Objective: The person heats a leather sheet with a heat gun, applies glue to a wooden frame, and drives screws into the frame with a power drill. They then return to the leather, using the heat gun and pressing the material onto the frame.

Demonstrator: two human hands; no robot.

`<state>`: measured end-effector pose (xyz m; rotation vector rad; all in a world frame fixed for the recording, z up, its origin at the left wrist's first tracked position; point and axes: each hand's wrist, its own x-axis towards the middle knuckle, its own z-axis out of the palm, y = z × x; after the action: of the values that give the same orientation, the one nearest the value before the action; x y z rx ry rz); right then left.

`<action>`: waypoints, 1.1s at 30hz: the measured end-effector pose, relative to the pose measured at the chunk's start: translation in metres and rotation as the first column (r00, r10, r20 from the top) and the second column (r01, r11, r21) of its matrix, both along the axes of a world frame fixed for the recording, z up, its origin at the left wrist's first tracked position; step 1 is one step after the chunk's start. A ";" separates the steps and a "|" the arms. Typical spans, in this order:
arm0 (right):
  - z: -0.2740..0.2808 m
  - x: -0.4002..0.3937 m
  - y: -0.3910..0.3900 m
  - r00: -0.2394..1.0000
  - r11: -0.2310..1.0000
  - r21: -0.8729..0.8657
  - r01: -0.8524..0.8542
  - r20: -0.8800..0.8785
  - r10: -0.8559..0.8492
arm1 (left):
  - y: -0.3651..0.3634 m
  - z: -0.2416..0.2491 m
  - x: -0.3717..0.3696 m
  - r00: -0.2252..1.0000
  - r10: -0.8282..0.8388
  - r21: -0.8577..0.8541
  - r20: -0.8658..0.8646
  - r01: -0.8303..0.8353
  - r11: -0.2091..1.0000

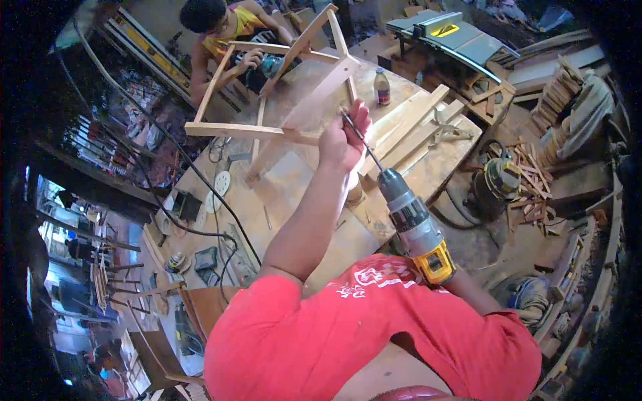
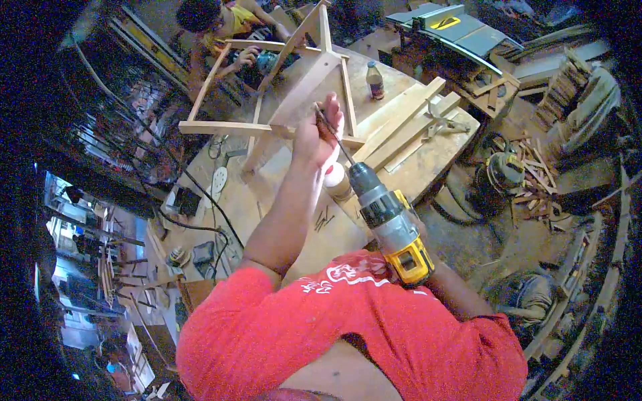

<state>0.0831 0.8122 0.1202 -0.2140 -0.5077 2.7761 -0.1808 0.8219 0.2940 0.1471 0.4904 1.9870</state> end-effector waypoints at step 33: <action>0.003 -0.011 -0.009 0.893 0.736 0.676 0.021 0.319 -0.318 | 0.034 0.033 -0.001 0.816 0.005 -0.203 -0.577 -0.150 0.968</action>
<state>0.0716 0.8030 0.1233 -0.6499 -1.4571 2.1764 -0.1821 0.8563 0.3267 0.5956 1.1402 1.9236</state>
